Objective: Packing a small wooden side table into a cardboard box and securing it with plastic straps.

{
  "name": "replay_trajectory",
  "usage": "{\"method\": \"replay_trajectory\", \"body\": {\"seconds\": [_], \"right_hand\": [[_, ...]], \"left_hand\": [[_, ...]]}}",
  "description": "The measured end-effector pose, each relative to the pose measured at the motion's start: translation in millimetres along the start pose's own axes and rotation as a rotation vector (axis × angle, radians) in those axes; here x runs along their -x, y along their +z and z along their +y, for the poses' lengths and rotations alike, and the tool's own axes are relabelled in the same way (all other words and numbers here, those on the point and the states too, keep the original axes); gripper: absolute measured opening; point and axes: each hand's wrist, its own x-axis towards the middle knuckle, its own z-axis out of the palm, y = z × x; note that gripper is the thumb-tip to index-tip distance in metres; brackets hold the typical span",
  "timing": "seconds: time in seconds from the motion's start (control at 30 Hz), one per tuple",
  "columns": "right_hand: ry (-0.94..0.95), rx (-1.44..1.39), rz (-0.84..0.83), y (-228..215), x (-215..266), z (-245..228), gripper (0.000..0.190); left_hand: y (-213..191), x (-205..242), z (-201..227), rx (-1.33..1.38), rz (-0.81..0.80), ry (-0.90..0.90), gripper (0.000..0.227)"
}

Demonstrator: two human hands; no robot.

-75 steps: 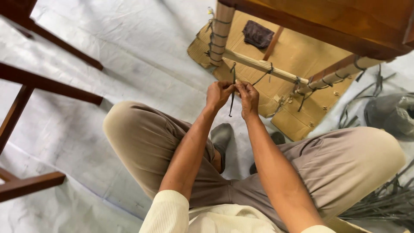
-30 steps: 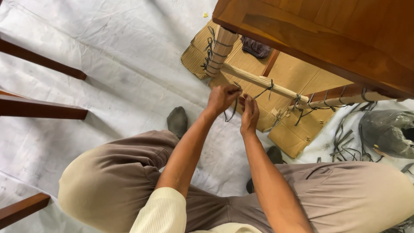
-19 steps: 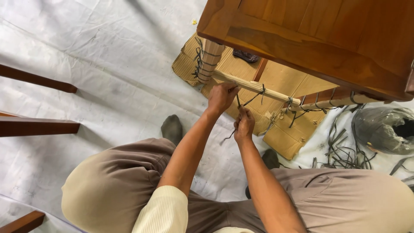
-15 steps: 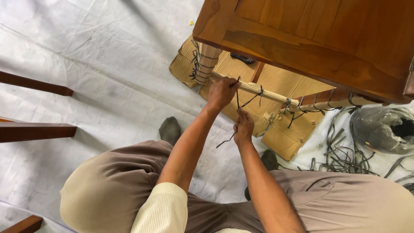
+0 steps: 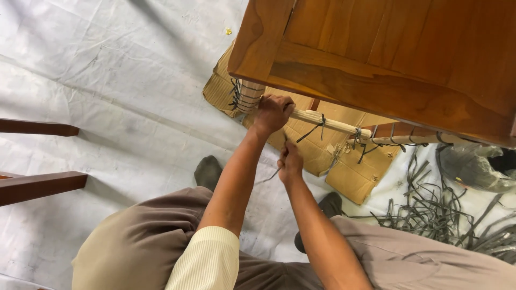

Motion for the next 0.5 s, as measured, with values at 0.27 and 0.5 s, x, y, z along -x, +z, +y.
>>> {"method": "replay_trajectory", "body": {"seconds": [0.27,0.5], "right_hand": [[-0.075,-0.145,-0.215,30,-33,-48,0.019],[-0.032,-0.15,-0.325,8,-66,-43,0.012]], "left_hand": [[36,0,-20,-0.267,-0.138,-0.107,0.03],[32,-15,9,-0.307,-0.175,-0.352,0.033]]}}
